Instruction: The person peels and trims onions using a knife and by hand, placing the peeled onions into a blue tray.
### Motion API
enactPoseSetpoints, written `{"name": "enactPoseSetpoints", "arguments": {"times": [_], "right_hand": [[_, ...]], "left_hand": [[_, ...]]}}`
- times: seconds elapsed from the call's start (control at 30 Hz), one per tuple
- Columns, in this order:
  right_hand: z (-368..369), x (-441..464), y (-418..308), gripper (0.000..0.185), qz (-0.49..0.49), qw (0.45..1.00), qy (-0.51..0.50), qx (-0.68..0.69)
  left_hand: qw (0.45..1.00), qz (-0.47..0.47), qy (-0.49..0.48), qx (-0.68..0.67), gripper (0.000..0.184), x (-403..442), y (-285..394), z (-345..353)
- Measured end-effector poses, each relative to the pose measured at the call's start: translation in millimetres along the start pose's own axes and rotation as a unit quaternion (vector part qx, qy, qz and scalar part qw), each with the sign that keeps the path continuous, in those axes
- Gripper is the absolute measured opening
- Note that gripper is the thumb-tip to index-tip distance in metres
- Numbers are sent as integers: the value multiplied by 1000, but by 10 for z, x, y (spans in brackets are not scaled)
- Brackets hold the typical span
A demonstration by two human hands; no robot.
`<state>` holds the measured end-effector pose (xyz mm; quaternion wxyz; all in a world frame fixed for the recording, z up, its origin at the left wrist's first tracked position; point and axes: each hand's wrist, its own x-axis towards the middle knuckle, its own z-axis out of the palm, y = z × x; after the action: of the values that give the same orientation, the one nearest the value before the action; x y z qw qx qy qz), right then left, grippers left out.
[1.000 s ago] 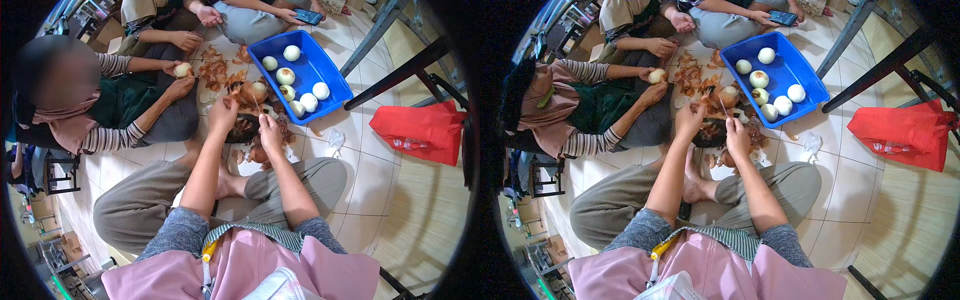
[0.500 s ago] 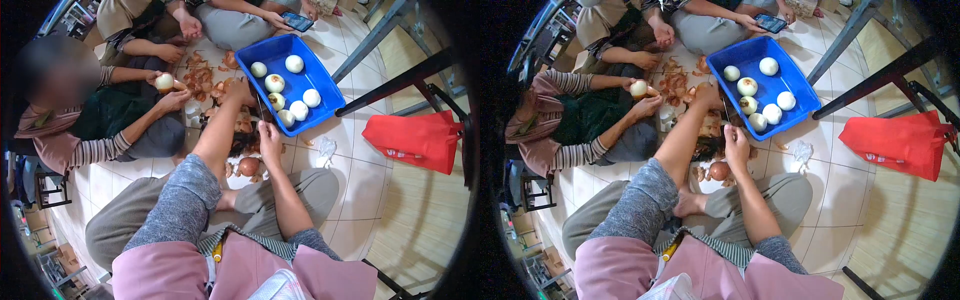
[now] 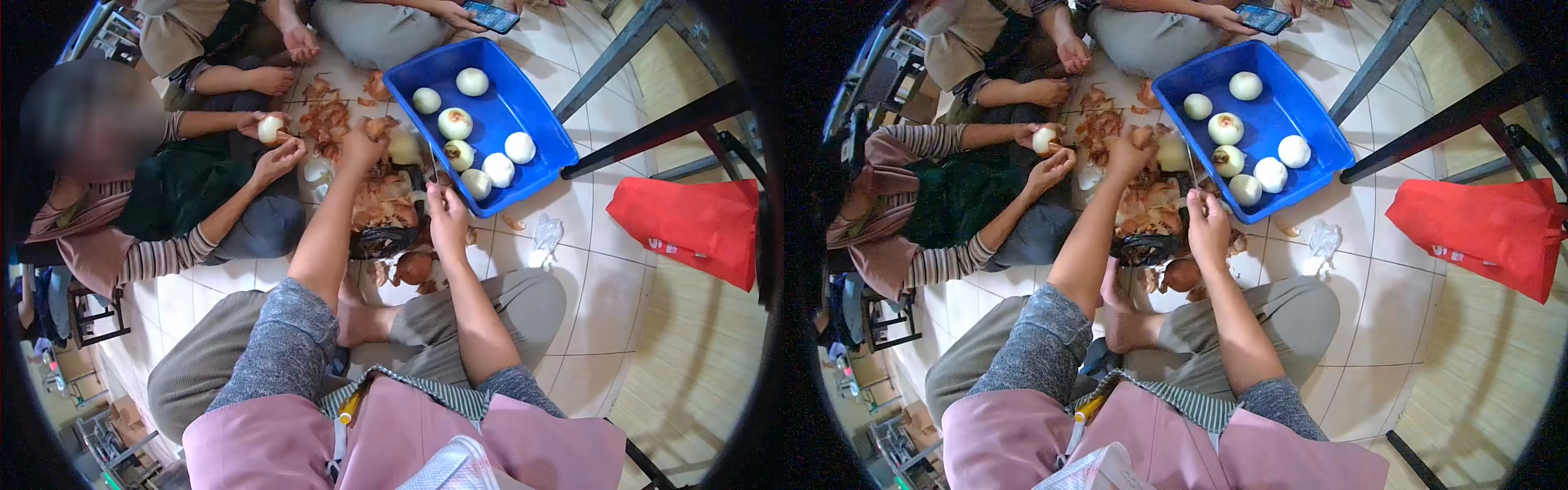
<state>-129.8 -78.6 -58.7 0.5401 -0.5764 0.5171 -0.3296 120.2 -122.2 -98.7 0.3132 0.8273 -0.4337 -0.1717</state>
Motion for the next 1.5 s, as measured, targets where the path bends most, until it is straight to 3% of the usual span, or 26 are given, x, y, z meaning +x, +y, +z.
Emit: {"name": "enactPoseSetpoints", "arguments": {"times": [0.1, 0.13, 0.33, 0.43, 0.63, 0.7, 0.77, 0.8, 0.9, 0.93, 0.97, 1.03, 1.13, 1.23, 1.33, 1.5], "right_hand": [[-49, 6, -44, 44, 10, 999, -10, -29], [-54, 17, -25, 44, 7, 999, -13, -45], [-65, -6, -4, 44, 2, 996, -23, -89], [-53, -24, 11, 42, 7, 993, -22, -119], [-28, 13, 73, 42, 3, 980, -19, -199], [-14, 25, 162, 41, -4, 973, -9, -232], [-29, 58, 226, 40, 2, 974, -26, -226], [-31, 62, 242, 40, 5, 974, -36, -223], [-55, 25, 127, 39, 6, 973, -30, -230], [-43, 30, 153, 37, -10, 974, -21, -227], [-24, 52, 202, 36, -12, 973, -23, -229], [14, 63, 266, 36, -15, 972, -27, -234], [-34, 28, 148, 37, 12, 965, -83, -248], [-46, 21, 146, 38, 17, 967, -98, -235], [-8, 28, 203, 33, 20, 969, -72, -236], [-58, -3, 49, 37, 24, 968, -110, -224]], "left_hand": [[986, 7, 89, -139, 56, -116, -145, -230], [983, 32, 105, -148, 55, -319, 126, -419], [975, 101, 80, -183, 49, -616, 492, -872], [970, 74, 42, -226, 44, -742, 738, -1082], [995, 24, -89, -48, 61, -1302, 488, -618], [990, 53, -133, -11, 69, -1555, 209, -292], [982, 97, -160, 17, 79, -1802, 393, -334], [980, 108, -145, 82, 72, -1876, 557, -429], [940, 259, -88, 205, 57, -1642, 755, -725], [941, 230, -96, 230, 45, -1515, 796, -815], [962, 189, -27, 197, 46, -1398, 678, -744], [961, 52, -54, 266, 54, -1227, 503, -679], [938, -64, -156, 303, 69, -1120, 384, -512], [924, -58, -145, 350, 83, -1077, 247, -239], [934, -83, -148, 313, 87, -1010, 220, -147], [982, -56, -97, 153, 74, -1157, 319, -440]]}}
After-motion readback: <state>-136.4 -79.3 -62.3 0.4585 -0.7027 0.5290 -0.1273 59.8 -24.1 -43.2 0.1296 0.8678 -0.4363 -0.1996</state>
